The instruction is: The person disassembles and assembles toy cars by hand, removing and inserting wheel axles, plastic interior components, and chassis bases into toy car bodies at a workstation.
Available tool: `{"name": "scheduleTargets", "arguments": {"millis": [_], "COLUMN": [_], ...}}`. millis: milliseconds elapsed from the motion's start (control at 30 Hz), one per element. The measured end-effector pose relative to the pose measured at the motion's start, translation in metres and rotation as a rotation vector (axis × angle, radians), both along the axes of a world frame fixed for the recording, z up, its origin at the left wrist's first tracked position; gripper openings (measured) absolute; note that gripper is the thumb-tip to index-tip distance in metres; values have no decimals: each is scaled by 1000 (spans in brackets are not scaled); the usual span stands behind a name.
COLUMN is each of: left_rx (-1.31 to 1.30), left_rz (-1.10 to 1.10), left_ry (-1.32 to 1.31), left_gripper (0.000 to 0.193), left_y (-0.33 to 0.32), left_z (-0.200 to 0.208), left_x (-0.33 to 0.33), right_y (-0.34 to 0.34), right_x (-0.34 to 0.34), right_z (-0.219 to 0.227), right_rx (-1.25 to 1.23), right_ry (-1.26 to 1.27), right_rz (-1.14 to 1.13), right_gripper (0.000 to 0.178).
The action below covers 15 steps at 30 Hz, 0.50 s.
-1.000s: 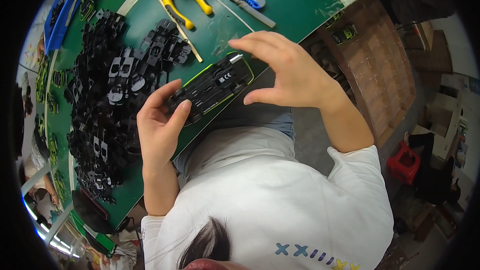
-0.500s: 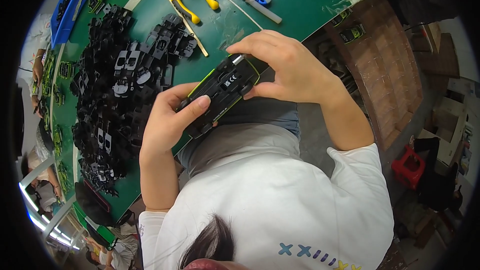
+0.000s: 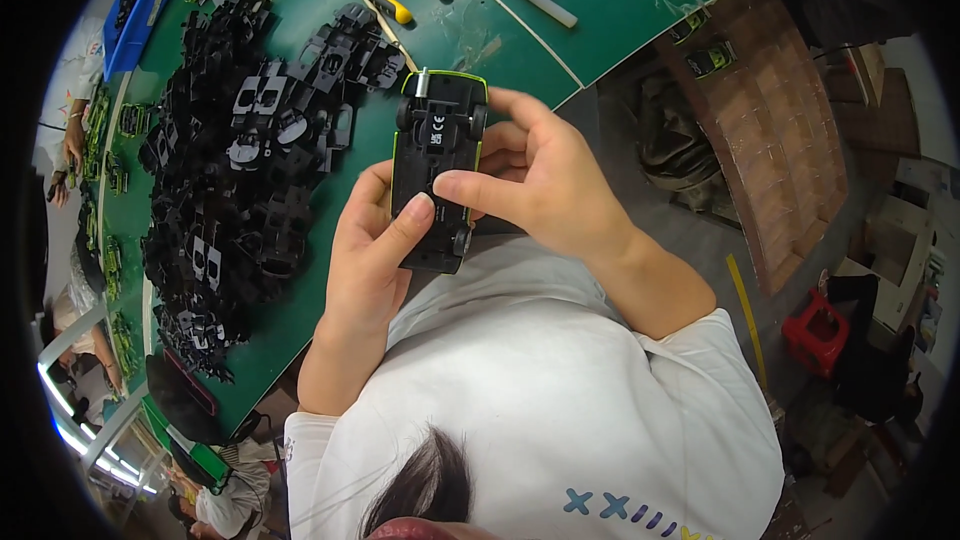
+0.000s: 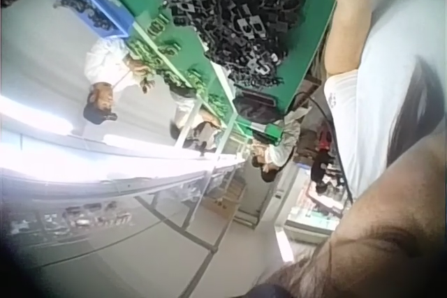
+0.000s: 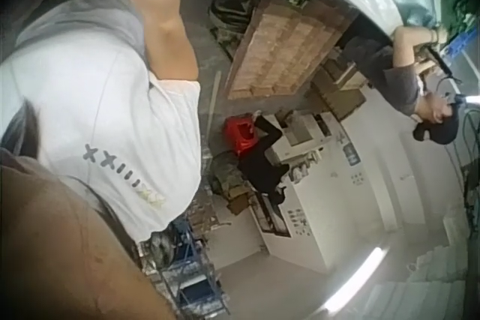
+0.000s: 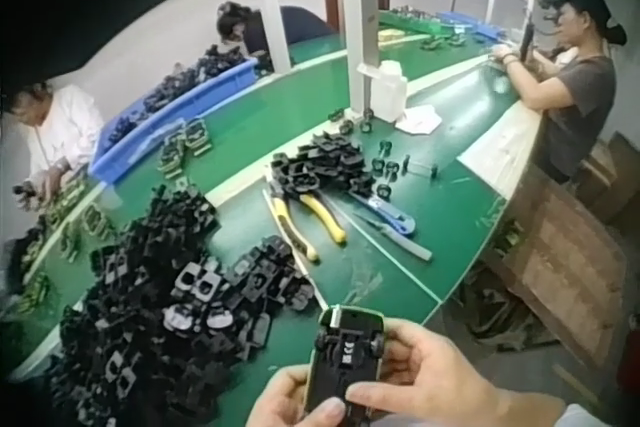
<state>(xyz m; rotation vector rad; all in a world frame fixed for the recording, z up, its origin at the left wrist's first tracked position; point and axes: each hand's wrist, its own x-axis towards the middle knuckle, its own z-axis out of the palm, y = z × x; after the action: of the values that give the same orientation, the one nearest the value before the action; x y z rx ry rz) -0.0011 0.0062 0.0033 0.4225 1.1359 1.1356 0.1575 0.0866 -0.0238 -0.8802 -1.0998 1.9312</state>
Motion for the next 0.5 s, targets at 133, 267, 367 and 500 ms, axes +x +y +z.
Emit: {"name": "scheduleTargets", "arguments": {"millis": [133,267,367,500], "left_rx": [72,35,32,45], "left_rz": [-23,-82,-110,-96], "left_ry": [75,-49,-39,40], "left_gripper": [47,48,47,45], "left_y": [-6,-8,-10,-14], "left_z": [0,0,-1,-2], "left_x": [-2,-11,-14,-10], "right_y": [0,-4,-8,-13], "right_x": [2,2,0,-2], "right_z": [2,2,4,4], "right_rx": [-5,-9,-3,9], "right_ry": [-40,-69,-91,-121], "right_rz": [141,230,244,245], "right_gripper": [43,38,36,35]}}
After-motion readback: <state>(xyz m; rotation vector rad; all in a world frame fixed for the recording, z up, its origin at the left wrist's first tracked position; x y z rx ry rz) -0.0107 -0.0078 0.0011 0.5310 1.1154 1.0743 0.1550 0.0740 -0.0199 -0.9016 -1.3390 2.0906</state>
